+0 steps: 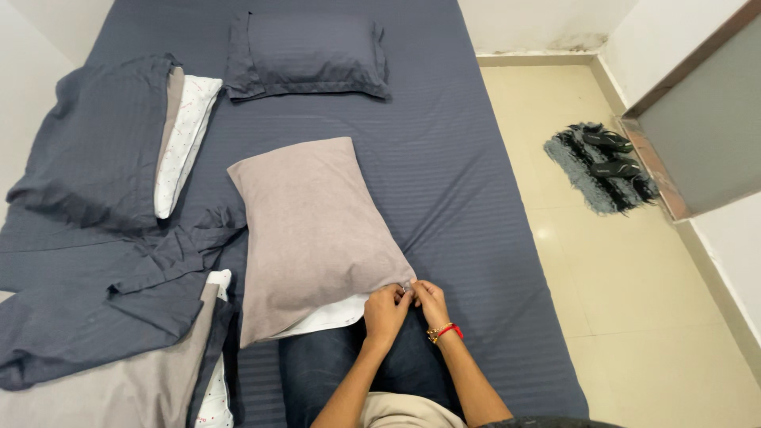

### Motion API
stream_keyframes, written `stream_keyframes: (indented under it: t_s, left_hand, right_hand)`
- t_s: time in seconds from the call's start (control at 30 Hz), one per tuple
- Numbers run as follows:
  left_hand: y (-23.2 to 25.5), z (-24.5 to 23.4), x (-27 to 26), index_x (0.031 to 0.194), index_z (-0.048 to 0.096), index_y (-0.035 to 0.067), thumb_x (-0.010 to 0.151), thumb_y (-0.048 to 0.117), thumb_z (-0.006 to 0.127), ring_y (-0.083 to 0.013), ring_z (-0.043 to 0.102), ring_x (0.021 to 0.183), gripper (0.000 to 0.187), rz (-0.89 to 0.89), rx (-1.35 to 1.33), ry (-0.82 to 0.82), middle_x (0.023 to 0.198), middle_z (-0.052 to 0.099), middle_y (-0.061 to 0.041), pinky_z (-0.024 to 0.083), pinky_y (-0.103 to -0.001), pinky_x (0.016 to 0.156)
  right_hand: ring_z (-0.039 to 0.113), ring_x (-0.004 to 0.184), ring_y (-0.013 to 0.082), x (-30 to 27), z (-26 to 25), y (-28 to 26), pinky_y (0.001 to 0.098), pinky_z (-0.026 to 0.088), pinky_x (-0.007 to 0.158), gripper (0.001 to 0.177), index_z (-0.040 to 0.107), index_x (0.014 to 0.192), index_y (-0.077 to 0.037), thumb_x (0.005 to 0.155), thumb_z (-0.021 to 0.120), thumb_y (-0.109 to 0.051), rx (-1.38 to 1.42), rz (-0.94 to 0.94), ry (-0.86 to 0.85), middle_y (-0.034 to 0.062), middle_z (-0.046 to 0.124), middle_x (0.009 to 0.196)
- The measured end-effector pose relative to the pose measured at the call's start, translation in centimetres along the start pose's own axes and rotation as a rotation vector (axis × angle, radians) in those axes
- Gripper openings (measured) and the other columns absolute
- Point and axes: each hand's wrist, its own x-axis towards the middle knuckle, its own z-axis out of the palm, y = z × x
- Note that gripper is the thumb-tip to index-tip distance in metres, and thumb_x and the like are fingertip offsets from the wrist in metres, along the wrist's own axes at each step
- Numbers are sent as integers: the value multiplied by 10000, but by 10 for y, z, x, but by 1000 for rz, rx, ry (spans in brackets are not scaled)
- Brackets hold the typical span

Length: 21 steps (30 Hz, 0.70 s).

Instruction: The person puts a pillowcase on a pillow by hand while sitting on a bed.

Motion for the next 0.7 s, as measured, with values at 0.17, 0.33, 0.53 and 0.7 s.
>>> stream_keyframes:
  t_s: [0.17, 0.33, 0.53, 0.7]
  left_hand:
    - [-13, 10, -2, 829, 767, 54, 835, 229, 735, -336, 716, 724, 178, 41, -48, 98, 780, 748, -125, 546, -452, 640]
    - [-12, 1, -6, 827, 771, 86, 845, 229, 700, -364, 714, 690, 160, -13, 16, 77, 733, 738, -135, 555, -468, 632]
    - [-9, 7, -15, 803, 753, 87, 877, 244, 665, -396, 700, 650, 195, 22, 211, 116, 702, 711, -184, 548, -503, 610]
    - [-18, -1, -15, 831, 758, 80, 852, 212, 665, -395, 694, 614, 164, 60, 259, 203, 700, 719, -171, 538, -509, 570]
  right_hand:
    - [443, 590, 44, -5, 8, -2, 234, 371, 554, 378, 662, 753, -63, 1019, 603, -325, -65, -19, 46, -38, 586, 656]
    - [441, 599, 59, -20, 17, -17, 260, 370, 555, 423, 625, 778, -44, 1040, 577, -373, -231, -71, 145, -22, 587, 663]
    - [549, 587, 114, -30, 25, -35, 304, 455, 567, 371, 634, 886, -52, 1011, 555, -393, -492, -92, 278, 35, 625, 655]
    - [558, 536, 109, -24, 25, -27, 321, 451, 523, 385, 618, 906, -27, 1024, 550, -387, -346, -82, 319, 42, 622, 639]
